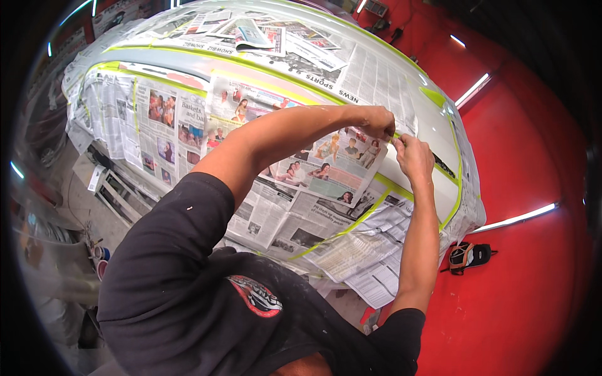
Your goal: The person applies newspaper sheets to the roof of a white car and secures them with bright green masking tape. They smooth the paper, tear off tape lengths, and press the tape down along the edges to create a masked surface.
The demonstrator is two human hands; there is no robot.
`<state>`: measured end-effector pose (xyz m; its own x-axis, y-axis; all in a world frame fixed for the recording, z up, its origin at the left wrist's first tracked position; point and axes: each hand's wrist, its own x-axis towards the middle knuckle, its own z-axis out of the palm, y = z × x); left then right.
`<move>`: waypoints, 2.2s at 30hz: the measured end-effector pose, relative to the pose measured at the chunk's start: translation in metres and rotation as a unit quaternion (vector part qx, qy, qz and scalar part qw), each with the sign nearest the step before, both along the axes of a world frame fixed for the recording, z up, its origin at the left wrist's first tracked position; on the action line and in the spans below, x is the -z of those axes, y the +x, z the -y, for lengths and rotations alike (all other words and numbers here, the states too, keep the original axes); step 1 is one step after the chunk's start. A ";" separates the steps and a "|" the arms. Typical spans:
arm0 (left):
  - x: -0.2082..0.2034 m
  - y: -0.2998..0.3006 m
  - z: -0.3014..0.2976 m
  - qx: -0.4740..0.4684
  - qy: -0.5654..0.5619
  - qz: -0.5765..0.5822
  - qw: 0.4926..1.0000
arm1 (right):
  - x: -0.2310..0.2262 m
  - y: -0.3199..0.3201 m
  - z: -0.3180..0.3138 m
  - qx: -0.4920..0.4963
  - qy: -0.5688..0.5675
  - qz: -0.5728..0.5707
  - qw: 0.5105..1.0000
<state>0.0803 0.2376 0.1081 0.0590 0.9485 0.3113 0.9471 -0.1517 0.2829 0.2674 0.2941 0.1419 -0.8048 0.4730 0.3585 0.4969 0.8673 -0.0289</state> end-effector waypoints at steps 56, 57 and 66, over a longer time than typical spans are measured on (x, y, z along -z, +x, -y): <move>-0.029 -0.013 -0.005 0.016 0.000 0.026 1.000 | 0.311 0.141 -0.119 0.283 -0.414 -0.556 0.663; -0.027 -0.015 -0.005 0.015 -0.002 0.026 1.000 | 0.317 0.142 -0.115 0.291 -0.400 -0.553 0.671; -0.023 -0.018 -0.006 0.014 0.002 0.026 1.000 | 0.357 0.165 -0.062 0.366 -0.469 -0.457 0.661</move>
